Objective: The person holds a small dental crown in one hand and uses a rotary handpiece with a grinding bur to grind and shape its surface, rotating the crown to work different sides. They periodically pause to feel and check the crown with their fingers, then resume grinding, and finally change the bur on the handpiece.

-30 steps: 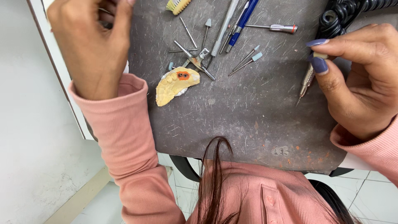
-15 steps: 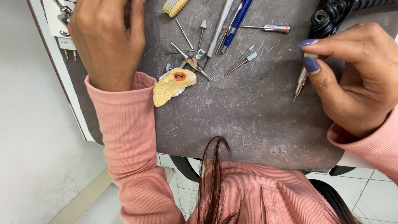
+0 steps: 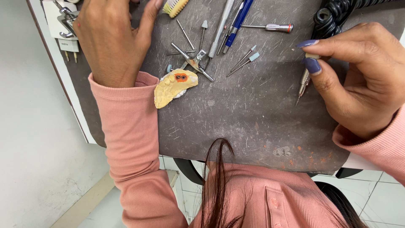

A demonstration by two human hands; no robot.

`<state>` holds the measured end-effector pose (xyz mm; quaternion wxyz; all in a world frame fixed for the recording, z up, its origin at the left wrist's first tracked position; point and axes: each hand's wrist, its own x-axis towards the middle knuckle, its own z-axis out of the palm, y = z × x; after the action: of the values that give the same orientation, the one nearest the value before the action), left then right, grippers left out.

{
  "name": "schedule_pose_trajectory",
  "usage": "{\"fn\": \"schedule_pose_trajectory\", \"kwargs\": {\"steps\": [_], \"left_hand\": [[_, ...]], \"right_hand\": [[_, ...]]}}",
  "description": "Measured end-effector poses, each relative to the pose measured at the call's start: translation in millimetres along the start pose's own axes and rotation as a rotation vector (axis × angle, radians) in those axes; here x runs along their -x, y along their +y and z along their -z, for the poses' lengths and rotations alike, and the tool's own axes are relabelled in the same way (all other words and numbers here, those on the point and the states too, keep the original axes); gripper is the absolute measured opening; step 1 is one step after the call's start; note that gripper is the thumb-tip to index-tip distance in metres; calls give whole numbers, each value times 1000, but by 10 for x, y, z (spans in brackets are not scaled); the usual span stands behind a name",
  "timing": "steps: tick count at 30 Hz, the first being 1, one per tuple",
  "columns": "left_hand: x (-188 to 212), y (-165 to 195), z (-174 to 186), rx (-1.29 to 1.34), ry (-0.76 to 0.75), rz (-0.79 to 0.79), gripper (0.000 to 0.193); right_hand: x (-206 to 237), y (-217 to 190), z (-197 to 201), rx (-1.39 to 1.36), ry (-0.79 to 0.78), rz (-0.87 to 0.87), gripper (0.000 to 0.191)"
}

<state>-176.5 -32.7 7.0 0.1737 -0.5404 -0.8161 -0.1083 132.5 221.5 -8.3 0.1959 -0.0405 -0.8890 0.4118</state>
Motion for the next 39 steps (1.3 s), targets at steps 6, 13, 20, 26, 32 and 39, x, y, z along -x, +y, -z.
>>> {"fn": "schedule_pose_trajectory", "kwargs": {"steps": [6, 13, 20, 26, 32, 39], "left_hand": [[-1, 13, -37, 3, 35, -1, 16], [-34, 38, -38, 61, 30, 17, 17], [-53, 51, -2, 63, -11, -35, 19], [-60, 65, 20, 29, 2, -89, 20], [-90, 54, 36, 90, 41, -110, 20], [-82, 76, 79, 288, -24, -60, 25]], "right_hand": [[-20, -15, -10, -5, 8, 5, 21], [-44, -51, -14, -3, 17, 4, 20], [-89, -77, -11, -5, 18, 14, 19], [-117, -117, -17, 10, 30, 6, 18], [-135, -155, -1, 12, 23, 14, 22], [-139, -209, 9, 52, 14, -1, 22]]}}
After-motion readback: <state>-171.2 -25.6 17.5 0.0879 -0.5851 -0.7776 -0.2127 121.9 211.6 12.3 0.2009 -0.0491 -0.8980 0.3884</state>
